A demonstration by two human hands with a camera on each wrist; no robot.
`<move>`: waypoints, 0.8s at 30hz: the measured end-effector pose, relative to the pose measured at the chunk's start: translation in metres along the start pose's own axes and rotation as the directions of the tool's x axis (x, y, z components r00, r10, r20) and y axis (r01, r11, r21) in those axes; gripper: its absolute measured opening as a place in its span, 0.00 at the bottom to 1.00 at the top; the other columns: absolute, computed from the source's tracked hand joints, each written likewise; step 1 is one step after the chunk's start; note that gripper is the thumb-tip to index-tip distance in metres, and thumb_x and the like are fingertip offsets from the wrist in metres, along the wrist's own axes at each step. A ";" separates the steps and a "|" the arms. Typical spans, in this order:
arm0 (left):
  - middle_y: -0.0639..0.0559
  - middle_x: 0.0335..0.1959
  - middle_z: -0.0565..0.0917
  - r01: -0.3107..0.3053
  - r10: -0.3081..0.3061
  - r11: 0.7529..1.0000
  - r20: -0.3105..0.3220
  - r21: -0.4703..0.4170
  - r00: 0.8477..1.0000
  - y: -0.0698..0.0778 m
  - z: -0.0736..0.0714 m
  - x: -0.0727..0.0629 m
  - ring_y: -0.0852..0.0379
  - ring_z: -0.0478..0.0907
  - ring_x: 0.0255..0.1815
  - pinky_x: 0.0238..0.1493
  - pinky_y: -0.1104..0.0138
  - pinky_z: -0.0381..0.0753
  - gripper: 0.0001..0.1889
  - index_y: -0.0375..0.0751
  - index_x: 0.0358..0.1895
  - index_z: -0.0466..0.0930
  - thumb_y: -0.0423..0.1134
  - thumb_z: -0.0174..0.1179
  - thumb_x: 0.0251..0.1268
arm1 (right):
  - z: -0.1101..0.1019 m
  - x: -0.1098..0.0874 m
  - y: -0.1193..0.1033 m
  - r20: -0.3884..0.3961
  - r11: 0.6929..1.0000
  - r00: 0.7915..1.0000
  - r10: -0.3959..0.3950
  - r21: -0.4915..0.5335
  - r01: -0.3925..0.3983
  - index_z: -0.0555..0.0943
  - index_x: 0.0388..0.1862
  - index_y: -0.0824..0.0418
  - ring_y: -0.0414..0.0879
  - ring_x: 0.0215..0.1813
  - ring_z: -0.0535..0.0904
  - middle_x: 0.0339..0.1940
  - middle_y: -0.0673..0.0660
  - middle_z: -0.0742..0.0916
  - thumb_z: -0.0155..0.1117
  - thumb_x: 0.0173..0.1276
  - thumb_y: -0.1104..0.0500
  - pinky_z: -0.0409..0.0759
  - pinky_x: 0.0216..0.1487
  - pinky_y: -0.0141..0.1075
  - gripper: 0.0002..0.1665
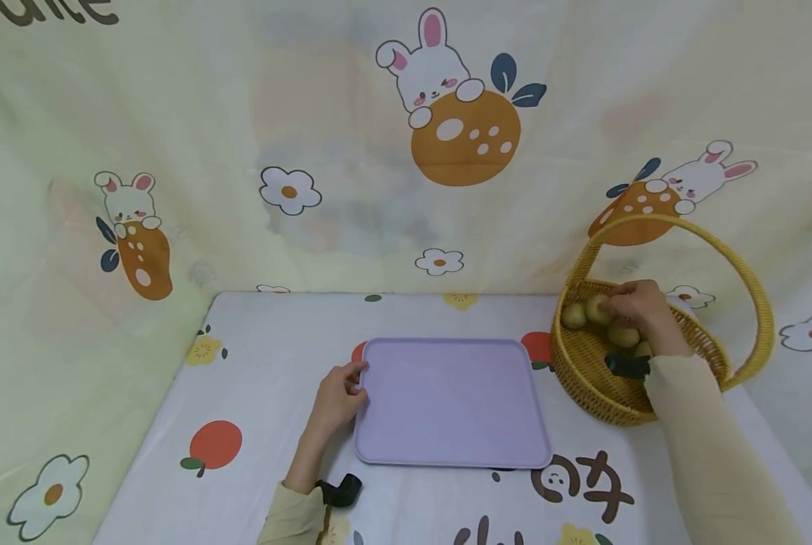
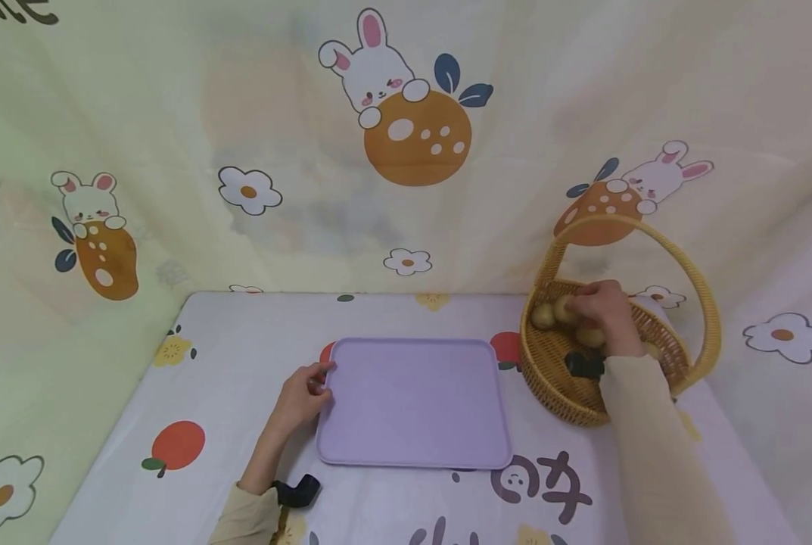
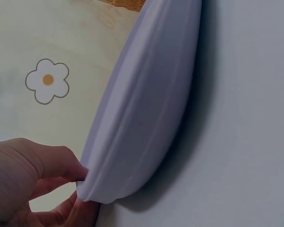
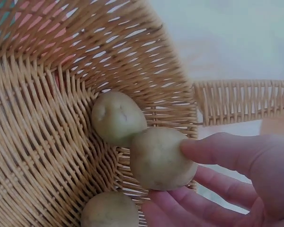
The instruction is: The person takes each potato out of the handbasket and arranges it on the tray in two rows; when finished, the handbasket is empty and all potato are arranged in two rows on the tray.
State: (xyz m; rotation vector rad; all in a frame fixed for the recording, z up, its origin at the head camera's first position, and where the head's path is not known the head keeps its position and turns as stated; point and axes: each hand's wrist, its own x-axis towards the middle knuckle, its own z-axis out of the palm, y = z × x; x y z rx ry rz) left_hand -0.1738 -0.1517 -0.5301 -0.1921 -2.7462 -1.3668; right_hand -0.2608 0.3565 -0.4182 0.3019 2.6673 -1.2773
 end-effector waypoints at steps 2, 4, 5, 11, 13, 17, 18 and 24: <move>0.43 0.33 0.78 -0.009 0.009 1.000 -0.002 0.001 1.000 0.000 0.000 0.000 0.56 0.75 0.29 0.31 0.67 0.74 0.24 0.32 0.54 0.81 0.23 0.60 0.47 | 0.000 0.000 -0.001 -0.005 1.000 1.000 0.008 0.010 -0.008 0.66 0.64 0.82 0.52 0.43 0.81 0.59 0.77 0.71 0.59 0.70 0.58 0.81 0.49 0.51 0.34; 0.43 0.33 0.78 -0.011 0.011 1.000 -0.003 0.002 1.000 0.000 0.000 0.001 0.56 0.75 0.29 0.31 0.67 0.74 0.24 0.32 0.54 0.81 0.23 0.60 0.47 | 0.000 -0.001 -0.002 -0.005 1.000 1.000 0.016 0.019 -0.016 0.66 0.64 0.82 0.50 0.42 0.81 0.60 0.77 0.71 0.59 0.69 0.58 0.81 0.49 0.51 0.34; 0.43 0.33 0.78 -0.011 0.011 1.000 -0.003 0.003 1.000 0.000 0.000 0.001 0.56 0.74 0.29 0.31 0.67 0.74 0.24 0.32 0.54 0.81 0.24 0.60 0.47 | 0.000 -0.002 -0.003 -0.007 1.000 1.000 0.019 0.022 -0.019 0.66 0.64 0.82 0.49 0.42 0.81 0.60 0.77 0.70 0.60 0.69 0.58 0.81 0.49 0.50 0.34; 0.42 0.33 0.78 -0.010 0.010 1.000 -0.001 -0.007 1.000 0.001 0.000 0.002 0.56 0.74 0.29 0.31 0.67 0.73 0.24 0.32 0.54 0.81 0.24 0.60 0.47 | 0.000 -0.009 -0.003 -0.018 0.999 1.000 0.015 0.028 -0.015 0.67 0.64 0.82 0.44 0.39 0.81 0.65 0.78 0.67 0.59 0.69 0.58 0.82 0.48 0.48 0.34; 0.43 0.33 0.78 -0.011 0.011 1.000 0.000 -0.007 1.000 0.001 0.001 0.002 0.56 0.74 0.29 0.31 0.67 0.73 0.24 0.32 0.54 0.82 0.24 0.60 0.47 | 0.000 -0.011 -0.003 -0.022 1.000 1.000 0.011 0.027 -0.010 0.67 0.64 0.82 0.43 0.38 0.82 0.64 0.79 0.68 0.59 0.69 0.58 0.82 0.47 0.47 0.33; 0.43 0.33 0.78 -0.005 0.005 1.000 0.004 -0.011 1.000 0.001 0.001 0.002 0.55 0.75 0.29 0.31 0.67 0.73 0.24 0.32 0.54 0.82 0.24 0.60 0.47 | 0.001 -0.015 -0.005 -0.031 0.999 1.000 0.002 0.036 -0.001 0.69 0.62 0.82 0.38 0.35 0.82 0.56 0.73 0.74 0.60 0.69 0.58 0.83 0.45 0.43 0.33; 0.43 0.34 0.78 -0.002 0.002 1.000 0.006 -0.013 1.000 0.001 0.001 0.001 0.55 0.75 0.29 0.31 0.67 0.73 0.24 0.32 0.54 0.81 0.24 0.60 0.47 | 0.002 -0.016 -0.006 -0.030 0.999 1.000 0.003 0.039 -0.002 0.69 0.62 0.82 0.37 0.34 0.81 0.53 0.70 0.77 0.61 0.69 0.57 0.83 0.44 0.42 0.32; 0.42 0.34 0.78 0.001 -0.001 1.000 0.010 -0.019 1.000 0.003 0.000 0.001 0.55 0.75 0.30 0.31 0.67 0.74 0.24 0.32 0.54 0.81 0.24 0.61 0.47 | 0.009 -0.024 -0.013 0.044 0.980 0.999 0.023 0.197 -0.031 0.66 0.65 0.82 0.34 0.33 0.83 0.31 0.42 0.84 0.63 0.69 0.58 0.83 0.43 0.36 0.35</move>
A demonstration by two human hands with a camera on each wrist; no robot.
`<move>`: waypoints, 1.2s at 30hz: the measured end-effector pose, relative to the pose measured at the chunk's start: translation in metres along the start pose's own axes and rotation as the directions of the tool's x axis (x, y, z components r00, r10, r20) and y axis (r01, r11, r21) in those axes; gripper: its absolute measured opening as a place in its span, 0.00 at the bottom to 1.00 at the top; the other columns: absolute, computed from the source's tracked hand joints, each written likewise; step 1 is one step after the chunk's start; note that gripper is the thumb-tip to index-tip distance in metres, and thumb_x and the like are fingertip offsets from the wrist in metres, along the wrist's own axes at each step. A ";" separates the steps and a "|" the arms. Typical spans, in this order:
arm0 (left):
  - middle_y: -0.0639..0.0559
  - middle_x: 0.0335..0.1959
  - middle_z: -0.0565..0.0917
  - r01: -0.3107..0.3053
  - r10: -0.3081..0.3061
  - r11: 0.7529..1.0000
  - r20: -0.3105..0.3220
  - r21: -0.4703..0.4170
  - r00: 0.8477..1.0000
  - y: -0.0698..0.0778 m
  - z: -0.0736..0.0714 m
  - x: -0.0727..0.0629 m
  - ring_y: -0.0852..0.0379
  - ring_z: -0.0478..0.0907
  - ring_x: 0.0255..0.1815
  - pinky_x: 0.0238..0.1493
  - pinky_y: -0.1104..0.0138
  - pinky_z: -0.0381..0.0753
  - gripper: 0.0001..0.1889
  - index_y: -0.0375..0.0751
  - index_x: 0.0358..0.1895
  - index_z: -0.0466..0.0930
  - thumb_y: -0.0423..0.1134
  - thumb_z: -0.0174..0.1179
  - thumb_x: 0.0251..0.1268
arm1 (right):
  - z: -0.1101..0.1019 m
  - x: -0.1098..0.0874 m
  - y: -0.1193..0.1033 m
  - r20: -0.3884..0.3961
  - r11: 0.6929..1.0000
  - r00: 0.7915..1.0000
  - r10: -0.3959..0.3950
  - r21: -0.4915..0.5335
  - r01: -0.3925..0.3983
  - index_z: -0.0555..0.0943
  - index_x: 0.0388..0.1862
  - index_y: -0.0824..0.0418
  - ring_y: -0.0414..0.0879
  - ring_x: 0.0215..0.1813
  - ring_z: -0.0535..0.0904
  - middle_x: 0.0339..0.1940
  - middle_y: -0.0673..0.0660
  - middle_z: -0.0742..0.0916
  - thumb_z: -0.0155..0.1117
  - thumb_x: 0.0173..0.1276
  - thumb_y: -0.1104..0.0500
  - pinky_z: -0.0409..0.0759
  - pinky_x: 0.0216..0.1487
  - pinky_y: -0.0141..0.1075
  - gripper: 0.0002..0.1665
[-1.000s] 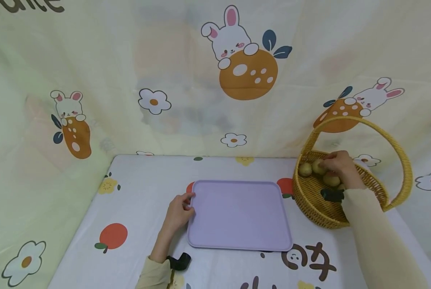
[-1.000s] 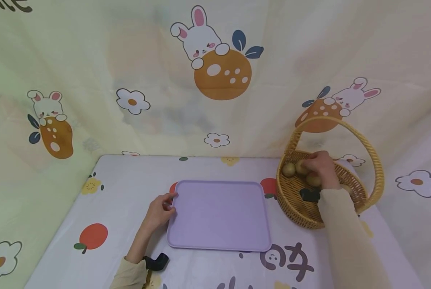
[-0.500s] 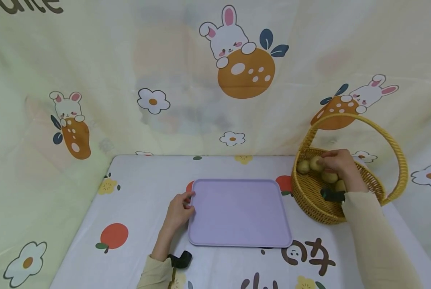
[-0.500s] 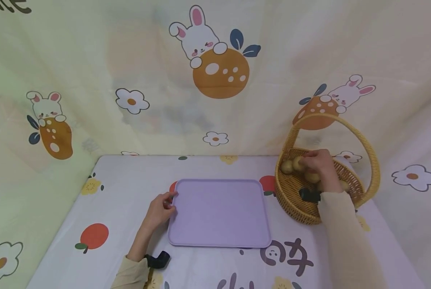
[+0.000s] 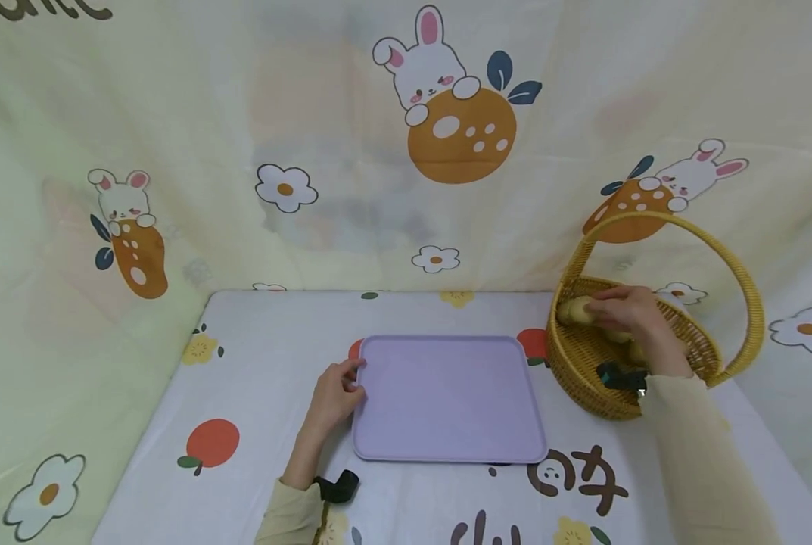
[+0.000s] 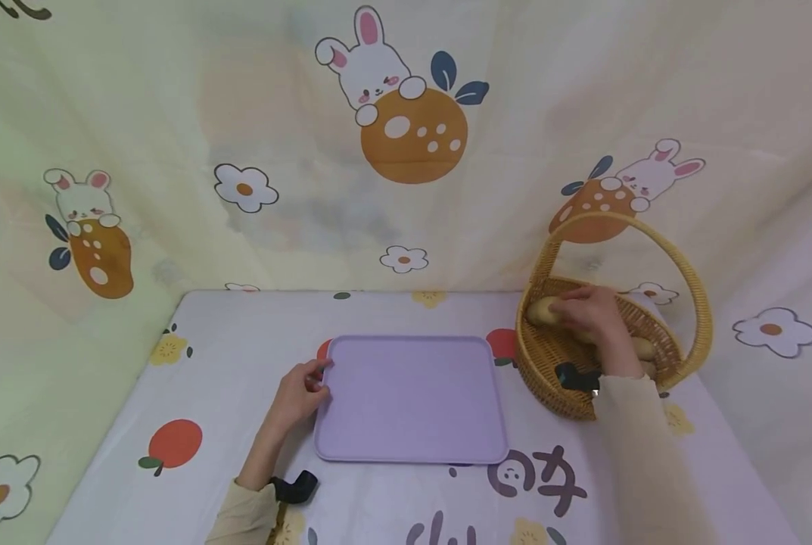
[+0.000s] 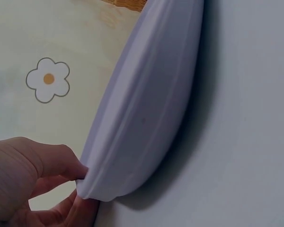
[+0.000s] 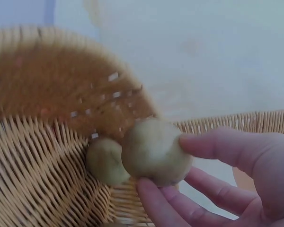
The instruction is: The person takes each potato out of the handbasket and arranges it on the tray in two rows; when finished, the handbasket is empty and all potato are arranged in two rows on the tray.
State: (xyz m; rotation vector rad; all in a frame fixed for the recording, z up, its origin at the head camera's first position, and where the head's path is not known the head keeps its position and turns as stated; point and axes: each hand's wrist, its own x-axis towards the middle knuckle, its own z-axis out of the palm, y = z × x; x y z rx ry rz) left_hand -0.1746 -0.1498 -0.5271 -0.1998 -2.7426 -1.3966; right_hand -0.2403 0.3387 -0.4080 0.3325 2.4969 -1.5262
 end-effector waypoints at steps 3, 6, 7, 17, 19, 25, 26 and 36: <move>0.42 0.34 0.78 -0.001 0.001 1.000 0.001 -0.004 1.000 0.001 -0.001 0.001 0.54 0.75 0.30 0.31 0.67 0.74 0.25 0.32 0.55 0.81 0.23 0.61 0.48 | 0.005 -0.003 -0.001 0.033 0.993 0.999 0.011 0.115 -0.015 0.66 0.64 0.81 0.36 0.33 0.84 0.29 0.41 0.85 0.63 0.69 0.61 0.83 0.42 0.35 0.33; 0.42 0.35 0.78 -0.003 0.003 1.000 0.004 -0.001 1.000 0.001 -0.002 0.002 0.54 0.75 0.30 0.31 0.67 0.74 0.25 0.32 0.55 0.81 0.24 0.61 0.48 | 0.009 -0.006 -0.002 0.038 0.981 0.999 0.014 0.194 -0.021 0.71 0.61 0.78 0.38 0.33 0.85 0.29 0.43 0.85 0.63 0.68 0.63 0.84 0.41 0.35 0.27; 0.42 0.35 0.78 -0.006 0.006 1.000 0.003 0.000 1.000 0.001 -0.002 0.003 0.55 0.75 0.30 0.32 0.67 0.74 0.25 0.33 0.55 0.81 0.24 0.61 0.48 | 0.009 -0.007 -0.002 0.038 0.979 0.999 0.017 0.205 -0.024 0.73 0.59 0.76 0.39 0.33 0.85 0.29 0.43 0.85 0.64 0.68 0.63 0.84 0.40 0.35 0.25; 0.41 0.35 0.78 -0.006 0.006 1.000 -0.021 0.001 1.000 -0.001 -0.007 0.004 0.54 0.75 0.30 0.31 0.66 0.73 0.26 0.32 0.56 0.81 0.24 0.60 0.47 | 0.018 -0.013 -0.006 0.047 0.969 0.998 -0.051 0.246 0.038 0.71 0.61 0.76 0.37 0.34 0.85 0.30 0.43 0.86 0.63 0.69 0.63 0.83 0.40 0.33 0.27; 0.41 0.34 0.78 -0.006 0.006 1.000 -0.020 0.003 1.000 -0.004 -0.007 0.002 0.55 0.75 0.30 0.31 0.66 0.73 0.26 0.32 0.56 0.81 0.24 0.60 0.47 | 0.018 -0.013 -0.004 0.052 0.960 0.997 -0.062 0.276 0.045 0.74 0.57 0.74 0.38 0.34 0.86 0.30 0.44 0.87 0.64 0.68 0.64 0.83 0.40 0.33 0.22; 0.42 0.34 0.79 0.014 -0.014 1.000 -0.021 -0.004 1.000 -0.009 -0.005 -0.002 0.57 0.75 0.29 0.31 0.67 0.74 0.26 0.33 0.56 0.81 0.24 0.61 0.47 | 0.019 -0.015 0.002 0.049 0.956 0.996 -0.074 0.286 0.057 0.76 0.55 0.74 0.39 0.33 0.86 0.29 0.47 0.87 0.63 0.68 0.66 0.83 0.38 0.33 0.19; 0.43 0.35 0.79 0.016 -0.016 1.000 -0.027 -0.009 1.000 -0.009 -0.005 -0.001 0.56 0.75 0.30 0.31 0.67 0.74 0.26 0.33 0.56 0.81 0.25 0.60 0.47 | 0.019 -0.015 0.002 0.042 0.958 0.996 -0.084 0.279 0.069 0.75 0.57 0.75 0.38 0.33 0.86 0.29 0.46 0.87 0.64 0.68 0.65 0.83 0.38 0.33 0.21; 0.43 0.33 0.78 -0.023 0.023 1.000 0.005 -0.005 1.000 -0.005 0.000 -0.002 0.57 0.75 0.30 0.31 0.67 0.75 0.25 0.31 0.55 0.81 0.24 0.60 0.48 | 0.019 -0.026 0.005 0.027 0.964 0.997 -0.068 0.258 0.058 0.69 0.63 0.77 0.37 0.35 0.85 0.32 0.42 0.85 0.64 0.69 0.62 0.83 0.42 0.34 0.29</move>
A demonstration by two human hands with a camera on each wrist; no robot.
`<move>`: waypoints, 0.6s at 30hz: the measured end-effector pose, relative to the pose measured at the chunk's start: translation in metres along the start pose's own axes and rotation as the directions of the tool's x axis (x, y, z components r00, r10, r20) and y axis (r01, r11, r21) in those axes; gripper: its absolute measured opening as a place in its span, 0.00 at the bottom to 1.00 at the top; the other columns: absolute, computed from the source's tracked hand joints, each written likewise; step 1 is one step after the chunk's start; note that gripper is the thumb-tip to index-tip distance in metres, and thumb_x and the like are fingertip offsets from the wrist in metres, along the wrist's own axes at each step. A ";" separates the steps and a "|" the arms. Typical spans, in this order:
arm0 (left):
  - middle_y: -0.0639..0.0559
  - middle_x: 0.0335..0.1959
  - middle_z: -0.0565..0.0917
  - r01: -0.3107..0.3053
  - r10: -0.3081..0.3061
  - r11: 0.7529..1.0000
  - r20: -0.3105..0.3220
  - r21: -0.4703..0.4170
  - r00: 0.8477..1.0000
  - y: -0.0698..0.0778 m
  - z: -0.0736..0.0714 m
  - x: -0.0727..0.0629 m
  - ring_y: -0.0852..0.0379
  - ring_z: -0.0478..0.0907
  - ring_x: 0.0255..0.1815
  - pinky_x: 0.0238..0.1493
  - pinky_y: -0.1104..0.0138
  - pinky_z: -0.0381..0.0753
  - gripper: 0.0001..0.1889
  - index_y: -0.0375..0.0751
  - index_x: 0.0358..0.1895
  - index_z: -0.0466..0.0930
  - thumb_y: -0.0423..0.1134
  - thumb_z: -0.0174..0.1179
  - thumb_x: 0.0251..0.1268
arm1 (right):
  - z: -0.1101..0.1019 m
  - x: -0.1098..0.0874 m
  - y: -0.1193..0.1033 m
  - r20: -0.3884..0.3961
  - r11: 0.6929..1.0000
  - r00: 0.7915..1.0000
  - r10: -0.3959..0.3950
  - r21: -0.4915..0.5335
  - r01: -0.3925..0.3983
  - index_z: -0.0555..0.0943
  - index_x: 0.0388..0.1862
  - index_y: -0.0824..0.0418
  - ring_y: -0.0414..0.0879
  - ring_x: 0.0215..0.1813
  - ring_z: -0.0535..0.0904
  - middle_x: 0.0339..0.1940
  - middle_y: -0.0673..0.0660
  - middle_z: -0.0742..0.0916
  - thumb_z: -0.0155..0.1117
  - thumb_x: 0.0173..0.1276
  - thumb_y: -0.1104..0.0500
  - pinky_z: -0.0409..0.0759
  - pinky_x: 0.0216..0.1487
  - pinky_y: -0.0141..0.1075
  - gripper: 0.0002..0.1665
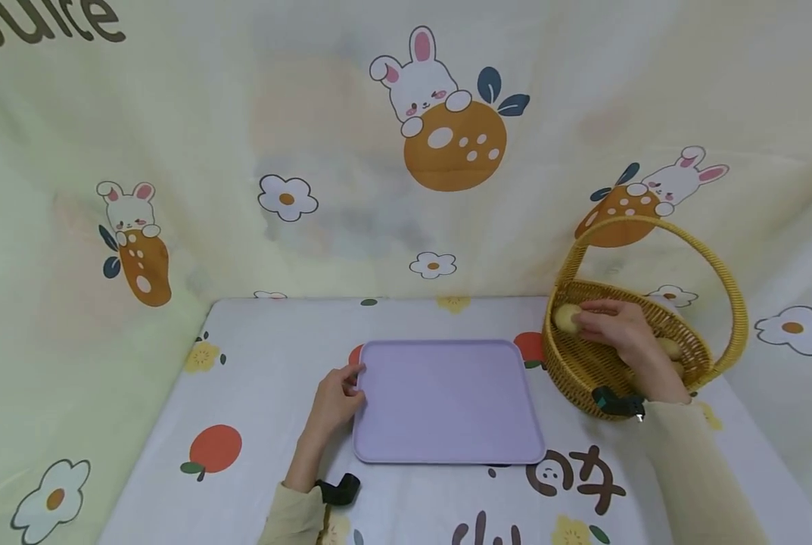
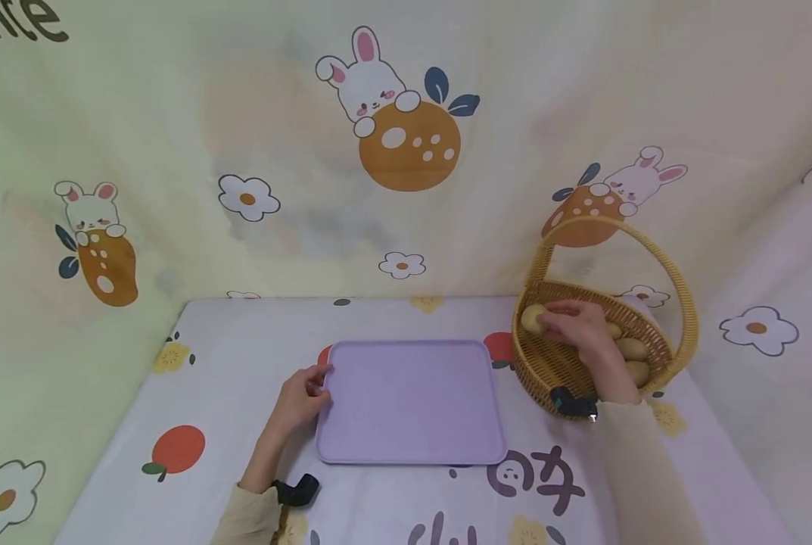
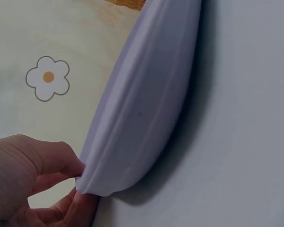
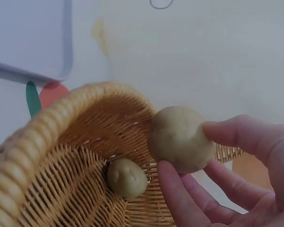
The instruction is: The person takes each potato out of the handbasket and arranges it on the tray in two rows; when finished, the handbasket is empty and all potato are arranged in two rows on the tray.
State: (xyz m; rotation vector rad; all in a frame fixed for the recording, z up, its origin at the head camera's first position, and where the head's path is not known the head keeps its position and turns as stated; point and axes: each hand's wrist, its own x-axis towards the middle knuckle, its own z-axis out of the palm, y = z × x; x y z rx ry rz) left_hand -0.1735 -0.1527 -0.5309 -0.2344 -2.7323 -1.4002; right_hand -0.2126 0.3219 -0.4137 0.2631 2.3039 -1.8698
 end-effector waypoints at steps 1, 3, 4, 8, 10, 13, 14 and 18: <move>0.43 0.33 0.78 -0.010 0.010 1.000 -0.002 0.000 1.000 0.000 0.001 0.000 0.57 0.75 0.30 0.31 0.67 0.74 0.25 0.31 0.55 0.81 0.25 0.60 0.48 | 0.000 -0.001 0.000 -0.008 1.000 1.000 -0.008 -0.003 0.008 0.68 0.63 0.77 0.37 0.35 0.85 0.32 0.42 0.85 0.64 0.69 0.62 0.83 0.42 0.33 0.30; 0.43 0.33 0.78 -0.021 0.021 1.000 -0.004 0.004 1.000 0.000 0.002 0.000 0.57 0.74 0.29 0.31 0.67 0.74 0.25 0.31 0.55 0.81 0.25 0.60 0.48 | 0.000 -0.004 0.001 -0.012 1.000 1.000 -0.015 0.005 0.015 0.66 0.64 0.78 0.37 0.36 0.85 0.33 0.42 0.85 0.64 0.68 0.62 0.83 0.42 0.33 0.32; 0.43 0.33 0.78 -0.022 0.022 1.000 -0.003 0.007 1.000 -0.001 0.002 0.000 0.57 0.74 0.29 0.31 0.68 0.74 0.25 0.31 0.55 0.81 0.25 0.60 0.48 | 0.001 -0.005 0.001 -0.009 1.000 1.000 -0.015 0.010 0.015 0.66 0.65 0.79 0.37 0.36 0.85 0.33 0.42 0.85 0.64 0.68 0.62 0.83 0.42 0.33 0.33; 0.44 0.32 0.78 -0.008 0.008 1.000 0.003 0.023 1.000 -0.001 0.003 -0.002 0.58 0.74 0.28 0.30 0.68 0.73 0.25 0.31 0.55 0.81 0.25 0.61 0.48 | 0.002 -0.007 0.000 0.004 0.999 1.000 -0.028 0.041 0.028 0.65 0.66 0.79 0.38 0.36 0.86 0.34 0.42 0.85 0.64 0.69 0.64 0.83 0.41 0.32 0.33; 0.44 0.33 0.78 -0.012 0.012 1.000 -0.004 0.021 1.000 -0.001 0.003 -0.002 0.57 0.74 0.29 0.30 0.67 0.74 0.25 0.31 0.55 0.81 0.25 0.61 0.48 | 0.003 -0.008 -0.001 0.005 0.998 0.999 -0.038 0.059 0.038 0.64 0.66 0.79 0.38 0.36 0.86 0.34 0.43 0.85 0.63 0.69 0.65 0.83 0.41 0.33 0.33; 0.43 0.34 0.78 -0.014 0.014 1.000 -0.013 0.009 1.000 0.000 0.003 -0.002 0.56 0.76 0.30 0.31 0.67 0.75 0.25 0.31 0.55 0.81 0.24 0.61 0.48 | 0.004 -0.008 -0.003 0.006 0.997 0.999 -0.037 0.074 0.037 0.63 0.67 0.79 0.39 0.35 0.86 0.34 0.43 0.85 0.63 0.69 0.65 0.83 0.41 0.33 0.33; 0.43 0.34 0.79 -0.011 0.012 1.000 -0.016 0.008 1.000 0.000 0.003 -0.002 0.56 0.77 0.30 0.31 0.67 0.75 0.25 0.31 0.55 0.81 0.24 0.61 0.48 | 0.005 -0.008 -0.004 0.008 0.997 0.999 -0.036 0.069 0.036 0.63 0.67 0.79 0.39 0.36 0.86 0.34 0.43 0.85 0.63 0.69 0.64 0.83 0.41 0.33 0.33; 0.43 0.34 0.78 0.005 -0.004 1.000 -0.023 0.009 1.000 0.002 0.003 -0.001 0.56 0.77 0.30 0.32 0.68 0.76 0.25 0.32 0.55 0.81 0.24 0.61 0.49 | 0.009 -0.008 -0.006 0.010 0.999 0.999 -0.043 0.010 0.043 0.62 0.69 0.79 0.37 0.37 0.86 0.34 0.41 0.85 0.63 0.70 0.62 0.83 0.42 0.32 0.36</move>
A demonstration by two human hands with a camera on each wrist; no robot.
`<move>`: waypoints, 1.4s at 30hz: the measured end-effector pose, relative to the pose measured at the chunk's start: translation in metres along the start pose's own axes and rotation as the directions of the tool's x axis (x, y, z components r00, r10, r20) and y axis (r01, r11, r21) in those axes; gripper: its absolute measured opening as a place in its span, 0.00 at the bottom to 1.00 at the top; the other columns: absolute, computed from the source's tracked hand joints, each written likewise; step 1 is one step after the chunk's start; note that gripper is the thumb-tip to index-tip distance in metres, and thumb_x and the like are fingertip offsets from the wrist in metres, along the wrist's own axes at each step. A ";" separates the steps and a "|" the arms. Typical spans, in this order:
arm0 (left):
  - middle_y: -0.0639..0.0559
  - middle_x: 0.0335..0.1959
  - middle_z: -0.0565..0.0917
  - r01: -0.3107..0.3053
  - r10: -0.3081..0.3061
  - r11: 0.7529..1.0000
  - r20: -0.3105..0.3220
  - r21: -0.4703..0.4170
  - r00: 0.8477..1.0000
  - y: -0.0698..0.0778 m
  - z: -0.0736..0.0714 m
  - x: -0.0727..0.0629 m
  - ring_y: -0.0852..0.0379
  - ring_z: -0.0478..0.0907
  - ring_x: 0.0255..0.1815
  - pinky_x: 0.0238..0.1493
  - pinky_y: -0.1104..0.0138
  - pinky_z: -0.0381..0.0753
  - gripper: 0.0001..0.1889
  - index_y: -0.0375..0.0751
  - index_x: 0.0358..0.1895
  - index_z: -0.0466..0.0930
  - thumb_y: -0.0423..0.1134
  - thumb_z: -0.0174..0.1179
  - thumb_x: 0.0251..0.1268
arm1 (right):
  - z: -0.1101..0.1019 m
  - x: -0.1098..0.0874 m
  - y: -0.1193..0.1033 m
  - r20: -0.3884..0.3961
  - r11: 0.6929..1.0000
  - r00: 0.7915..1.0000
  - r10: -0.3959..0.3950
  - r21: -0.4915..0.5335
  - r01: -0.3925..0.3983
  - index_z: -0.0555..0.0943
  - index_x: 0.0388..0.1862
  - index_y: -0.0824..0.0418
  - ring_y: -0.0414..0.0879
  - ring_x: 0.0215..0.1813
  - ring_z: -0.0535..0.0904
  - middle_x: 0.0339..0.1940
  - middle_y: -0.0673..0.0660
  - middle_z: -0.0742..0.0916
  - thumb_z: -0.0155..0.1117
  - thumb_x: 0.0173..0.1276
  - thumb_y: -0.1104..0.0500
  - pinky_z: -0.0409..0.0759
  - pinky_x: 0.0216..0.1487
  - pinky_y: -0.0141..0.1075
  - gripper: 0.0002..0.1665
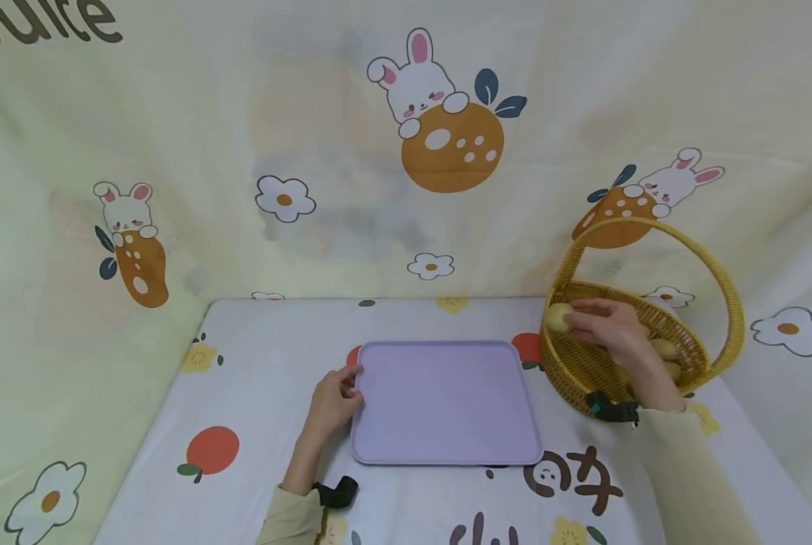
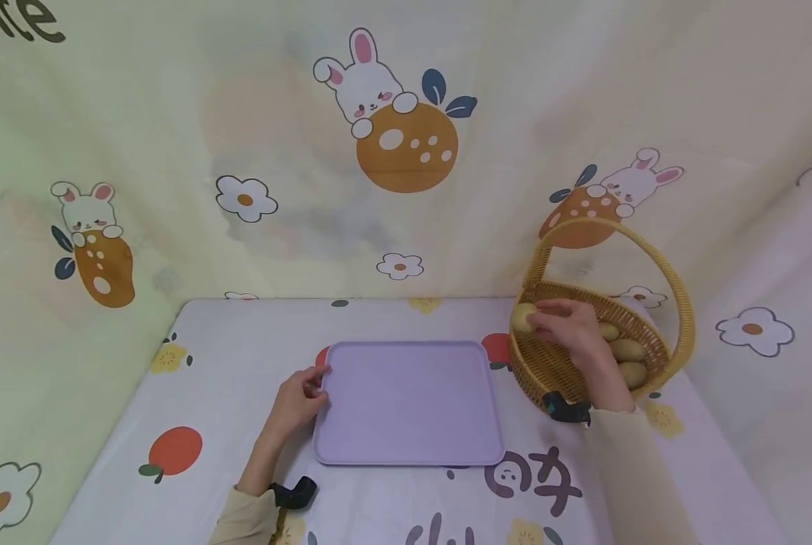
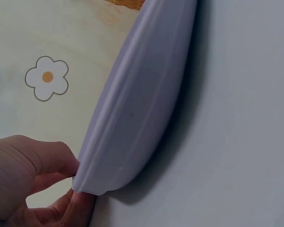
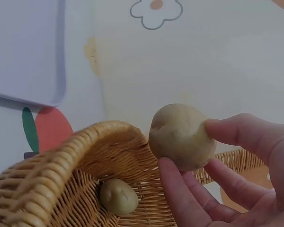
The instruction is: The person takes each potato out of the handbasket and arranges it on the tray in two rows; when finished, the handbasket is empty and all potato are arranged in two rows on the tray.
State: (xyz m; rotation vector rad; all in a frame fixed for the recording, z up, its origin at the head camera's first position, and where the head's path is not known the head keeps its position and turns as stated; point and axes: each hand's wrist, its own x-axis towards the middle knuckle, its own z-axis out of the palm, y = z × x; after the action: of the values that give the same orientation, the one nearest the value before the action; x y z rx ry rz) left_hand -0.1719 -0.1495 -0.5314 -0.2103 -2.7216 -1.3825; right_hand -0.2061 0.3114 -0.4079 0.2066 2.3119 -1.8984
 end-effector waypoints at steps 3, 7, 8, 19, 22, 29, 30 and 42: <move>0.43 0.35 0.78 0.011 -0.011 1.000 0.000 0.000 1.000 0.000 -0.001 0.000 0.55 0.76 0.31 0.32 0.67 0.75 0.25 0.32 0.56 0.81 0.25 0.61 0.49 | 0.004 0.000 0.000 -0.008 0.999 1.000 0.004 -0.046 -0.005 0.63 0.69 0.78 0.35 0.39 0.84 0.36 0.40 0.83 0.64 0.69 0.59 0.82 0.44 0.32 0.37; 0.43 0.35 0.79 0.013 -0.013 1.000 0.002 -0.007 1.000 -0.001 -0.001 0.001 0.55 0.77 0.31 0.32 0.67 0.75 0.25 0.33 0.56 0.81 0.25 0.61 0.48 | 0.008 -0.001 0.002 -0.015 0.996 1.000 0.010 -0.088 -0.011 0.64 0.69 0.76 0.34 0.40 0.83 0.38 0.41 0.82 0.65 0.69 0.56 0.82 0.46 0.32 0.38; 0.43 0.35 0.79 0.012 -0.012 1.000 0.002 -0.006 1.000 -0.001 -0.001 0.001 0.55 0.77 0.31 0.32 0.67 0.75 0.25 0.33 0.56 0.81 0.25 0.61 0.48 | 0.010 -0.001 0.003 -0.014 0.996 1.000 0.009 -0.089 -0.010 0.64 0.69 0.76 0.34 0.40 0.83 0.39 0.41 0.82 0.65 0.69 0.56 0.82 0.46 0.33 0.38; 0.42 0.35 0.79 0.005 -0.005 1.000 -0.006 -0.022 1.000 -0.003 -0.004 0.004 0.56 0.77 0.31 0.32 0.68 0.76 0.25 0.33 0.55 0.81 0.24 0.61 0.48 | 0.029 -0.002 -0.007 0.010 0.998 1.000 -0.029 -0.062 0.029 0.66 0.68 0.77 0.37 0.39 0.85 0.37 0.42 0.84 0.66 0.68 0.58 0.82 0.44 0.32 0.37; 0.43 0.35 0.79 0.003 -0.003 1.000 -0.001 -0.021 1.000 -0.003 -0.004 0.005 0.57 0.77 0.31 0.32 0.68 0.76 0.25 0.33 0.56 0.81 0.25 0.61 0.49 | 0.035 -0.003 -0.010 0.017 0.996 0.999 -0.030 -0.087 0.031 0.67 0.67 0.76 0.37 0.39 0.85 0.37 0.42 0.84 0.66 0.68 0.56 0.82 0.46 0.33 0.36; 0.44 0.35 0.78 -0.012 0.012 1.000 0.013 -0.025 1.000 -0.008 -0.001 0.000 0.57 0.77 0.31 0.32 0.69 0.75 0.25 0.32 0.55 0.81 0.24 0.61 0.48 | 0.047 -0.002 0.002 0.036 0.995 0.999 -0.038 -0.095 0.042 0.70 0.65 0.76 0.38 0.38 0.86 0.37 0.46 0.86 0.66 0.68 0.57 0.82 0.43 0.32 0.34; 0.44 0.34 0.78 -0.013 0.013 1.000 0.013 -0.025 1.000 -0.008 -0.001 -0.001 0.57 0.77 0.31 0.32 0.69 0.75 0.25 0.32 0.55 0.81 0.24 0.61 0.47 | 0.048 -0.001 0.003 0.040 0.996 0.998 -0.038 -0.082 0.041 0.70 0.65 0.77 0.39 0.38 0.86 0.36 0.46 0.86 0.67 0.67 0.57 0.82 0.43 0.32 0.34; 0.45 0.34 0.78 -0.020 0.019 0.999 -0.009 -0.032 1.000 -0.009 0.001 0.000 0.58 0.77 0.30 0.31 0.69 0.76 0.25 0.32 0.54 0.82 0.25 0.61 0.46 | 0.072 0.004 0.007 0.081 0.995 0.995 -0.061 -0.071 0.067 0.70 0.63 0.78 0.38 0.38 0.85 0.40 0.53 0.87 0.66 0.67 0.60 0.83 0.45 0.37 0.32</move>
State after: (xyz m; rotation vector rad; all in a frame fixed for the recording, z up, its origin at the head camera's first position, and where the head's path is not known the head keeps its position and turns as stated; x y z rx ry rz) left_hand -0.1733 -0.1541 -0.5391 -0.2321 -2.6850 -1.4194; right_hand -0.2067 0.2418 -0.4294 0.0489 2.3586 -1.8107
